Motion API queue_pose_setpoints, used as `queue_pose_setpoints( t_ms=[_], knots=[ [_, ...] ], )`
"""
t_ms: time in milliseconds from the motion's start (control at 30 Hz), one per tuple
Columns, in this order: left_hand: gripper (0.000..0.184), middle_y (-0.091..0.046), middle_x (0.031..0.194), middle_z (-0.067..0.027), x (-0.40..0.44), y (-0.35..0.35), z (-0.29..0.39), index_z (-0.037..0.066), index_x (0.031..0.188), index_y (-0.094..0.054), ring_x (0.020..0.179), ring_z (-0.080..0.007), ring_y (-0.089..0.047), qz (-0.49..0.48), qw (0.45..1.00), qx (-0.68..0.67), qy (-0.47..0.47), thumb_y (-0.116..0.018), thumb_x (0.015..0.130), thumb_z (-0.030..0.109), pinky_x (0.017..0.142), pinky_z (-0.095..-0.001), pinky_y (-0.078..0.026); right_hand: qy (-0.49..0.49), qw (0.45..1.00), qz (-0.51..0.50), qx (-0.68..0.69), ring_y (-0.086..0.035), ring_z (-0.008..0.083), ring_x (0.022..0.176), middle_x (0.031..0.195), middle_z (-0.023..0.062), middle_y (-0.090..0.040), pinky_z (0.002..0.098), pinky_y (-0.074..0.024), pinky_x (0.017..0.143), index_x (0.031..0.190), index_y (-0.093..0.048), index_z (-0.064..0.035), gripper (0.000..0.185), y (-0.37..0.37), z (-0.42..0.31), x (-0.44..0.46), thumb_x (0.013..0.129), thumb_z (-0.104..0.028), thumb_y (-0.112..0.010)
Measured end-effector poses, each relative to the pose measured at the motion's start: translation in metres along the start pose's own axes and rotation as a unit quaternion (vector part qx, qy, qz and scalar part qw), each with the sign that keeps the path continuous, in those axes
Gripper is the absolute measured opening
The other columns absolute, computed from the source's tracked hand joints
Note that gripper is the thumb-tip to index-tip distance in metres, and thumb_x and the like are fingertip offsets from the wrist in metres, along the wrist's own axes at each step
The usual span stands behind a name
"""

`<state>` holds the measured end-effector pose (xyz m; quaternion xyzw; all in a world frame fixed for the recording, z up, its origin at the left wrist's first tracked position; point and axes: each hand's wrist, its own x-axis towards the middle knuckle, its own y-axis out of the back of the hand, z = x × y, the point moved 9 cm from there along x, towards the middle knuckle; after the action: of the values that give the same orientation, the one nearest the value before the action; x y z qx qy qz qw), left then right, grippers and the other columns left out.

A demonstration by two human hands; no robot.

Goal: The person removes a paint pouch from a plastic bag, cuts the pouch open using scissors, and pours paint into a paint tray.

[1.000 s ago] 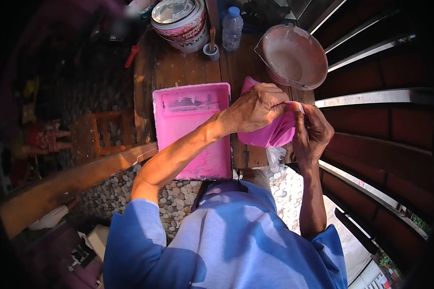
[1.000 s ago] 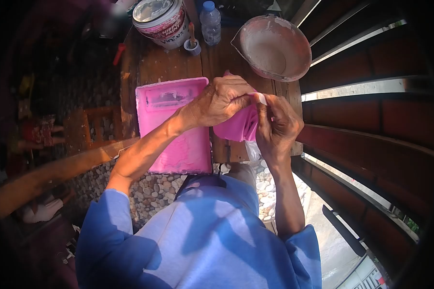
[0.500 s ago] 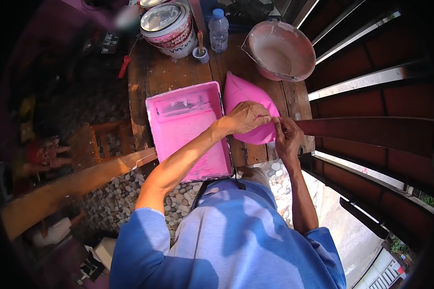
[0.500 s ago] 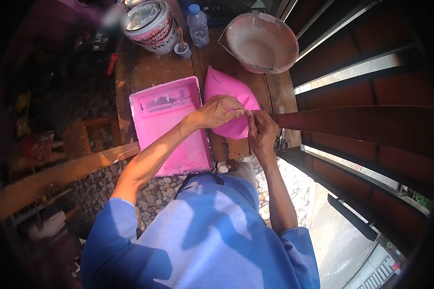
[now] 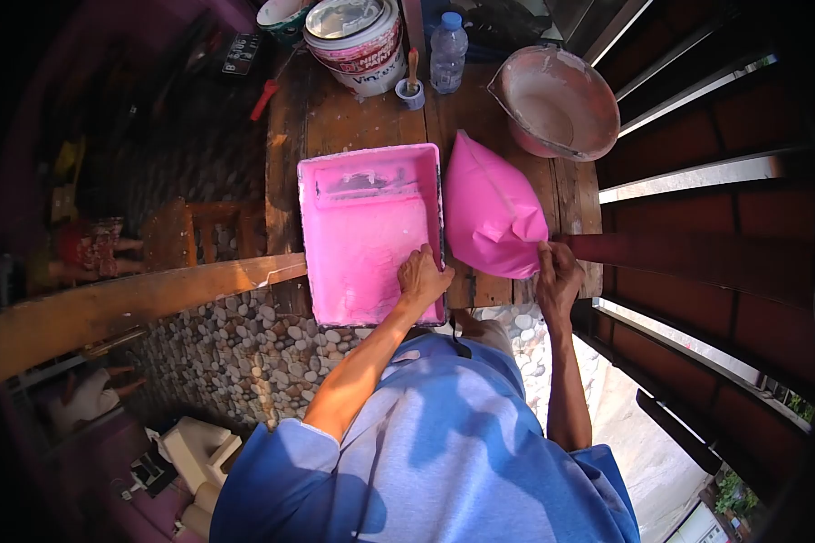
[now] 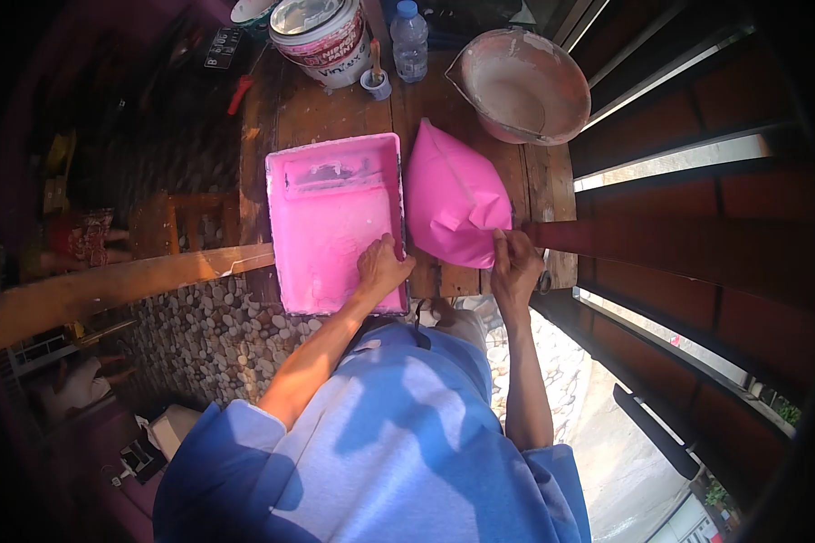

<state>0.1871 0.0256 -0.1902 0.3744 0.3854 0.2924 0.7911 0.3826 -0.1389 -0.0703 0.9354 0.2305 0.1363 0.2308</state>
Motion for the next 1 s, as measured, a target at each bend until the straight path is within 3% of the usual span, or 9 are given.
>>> queue_pose_setpoints(
  t_ms=[233, 367, 400, 433, 500, 600, 733, 867, 1000],
  knots=[
    [0.013, -0.054, 0.071, -0.0247, -0.023, 0.1, 0.058, -0.005, 0.08, -0.049, 0.068, -0.043, -0.057, 0.232, 0.961, -0.093, -0.115, -0.053, 0.079, 0.007, 0.059, -0.051, -0.043, 0.009, 0.999, -0.015, 0.04, -0.046, 0.0094, 0.055, 0.061, 0.0064, -0.051, 0.0267, -0.0384, 0.052, 0.081, -0.064, 0.0014, 0.018, 0.002, 0.003, -0.002, 0.089, -0.015, -0.062],
    [0.014, -0.055, 0.066, -0.0152, -0.047, 0.201, 0.051, -0.003, 0.088, -0.058, 0.058, -0.0217, -0.054, 0.276, 0.938, -0.196, -0.074, -0.049, 0.089, 0.008, 0.056, -0.0355, -0.042, 0.016, 0.998, -0.029, 0.057, -0.047, 0.0087, 0.056, 0.062, 0.0055, -0.052, 0.0261, -0.0387, 0.053, 0.081, -0.064, 0.0013, 0.018, -0.001, 0.009, -0.001, 0.089, -0.015, -0.062],
    [0.014, -0.056, 0.068, -0.0201, -0.062, 0.231, 0.048, -0.003, 0.082, -0.056, 0.06, -0.0268, -0.058, 0.278, 0.931, -0.235, -0.031, -0.051, 0.088, 0.008, 0.055, -0.0378, -0.042, 0.014, 0.998, -0.033, 0.058, -0.046, 0.0084, 0.057, 0.063, 0.0049, -0.053, 0.0259, -0.0387, 0.053, 0.081, -0.064, 0.0011, 0.019, -0.001, 0.011, -0.001, 0.09, -0.015, -0.062],
    [0.017, -0.061, 0.072, -0.0146, -0.057, 0.244, 0.022, -0.003, 0.087, -0.06, 0.059, -0.016, -0.057, 0.286, 0.92, -0.263, -0.052, -0.053, 0.091, 0.011, 0.053, -0.0311, -0.042, 0.012, 0.998, -0.037, 0.059, -0.046, 0.0082, 0.057, 0.063, 0.0042, -0.053, 0.0257, -0.0388, 0.053, 0.081, -0.064, 0.0009, 0.019, -0.001, 0.013, -0.002, 0.09, -0.016, -0.062],
    [0.021, -0.065, 0.081, -0.0087, -0.055, 0.262, -0.02, -0.003, 0.095, -0.063, 0.062, -0.0107, -0.06, 0.26, 0.798, -0.538, -0.081, -0.051, 0.094, 0.015, 0.055, -0.0261, -0.046, 0.008, 0.996, -0.049, 0.076, -0.046, 0.0078, 0.058, 0.064, 0.0036, -0.053, 0.0254, -0.0388, 0.054, 0.081, -0.064, 0.0009, 0.019, -0.002, 0.018, -0.002, 0.09, -0.016, -0.062],
    [0.027, -0.066, 0.088, -0.0073, -0.058, 0.252, -0.048, -0.001, 0.102, -0.063, 0.071, -0.0127, -0.064, 0.133, 0.679, -0.722, 0.014, -0.047, 0.097, 0.021, 0.065, -0.0251, -0.054, -0.013, 0.994, -0.067, 0.088, -0.045, 0.0071, 0.061, 0.065, 0.0019, -0.054, 0.0244, -0.0388, 0.056, 0.083, -0.065, 0.0007, 0.02, -0.002, 0.023, -0.003, 0.09, -0.018, -0.062],
    [0.031, -0.067, 0.092, -0.0088, -0.028, 0.177, -0.123, 0.0, 0.107, -0.061, 0.08, -0.0167, -0.065, 0.13, 0.7, -0.702, -0.03, -0.04, 0.099, 0.02, 0.069, -0.0276, -0.054, -0.04, 0.99, -0.09, 0.1, -0.044, 0.0071, 0.064, 0.065, 0.0005, -0.053, 0.024, -0.0384, 0.058, 0.085, -0.065, 0.001, 0.022, -0.002, 0.026, -0.004, 0.09, -0.02, -0.063],
    [0.034, -0.067, 0.092, -0.0099, 0.014, 0.091, -0.196, -0.001, 0.11, -0.06, 0.083, -0.0173, -0.065, 0.094, 0.654, -0.745, 0.097, -0.038, 0.099, 0.023, 0.072, -0.03, -0.055, -0.044, 0.987, -0.096, 0.119, -0.044, 0.0073, 0.064, 0.065, 0.0006, -0.053, 0.0247, -0.0389, 0.058, 0.085, -0.065, 0.0014, 0.023, 0.004, 0.023, -0.007, 0.091, -0.02, -0.062],
    [0.037, -0.066, 0.092, -0.0119, 0.018, 0.123, -0.179, -0.001, 0.112, -0.059, 0.079, -0.0187, -0.065, 0.098, 0.602, -0.778, 0.148, -0.043, 0.099, 0.029, 0.069, -0.0329, -0.055, -0.023, 0.994, -0.097, 0.052, -0.045, 0.0076, 0.064, 0.065, 0.0016, -0.053, 0.0256, -0.0391, 0.058, 0.085, -0.065, 0.0018, 0.024, 0.002, 0.027, -0.008, 0.09, -0.022, -0.062]
  ],
)
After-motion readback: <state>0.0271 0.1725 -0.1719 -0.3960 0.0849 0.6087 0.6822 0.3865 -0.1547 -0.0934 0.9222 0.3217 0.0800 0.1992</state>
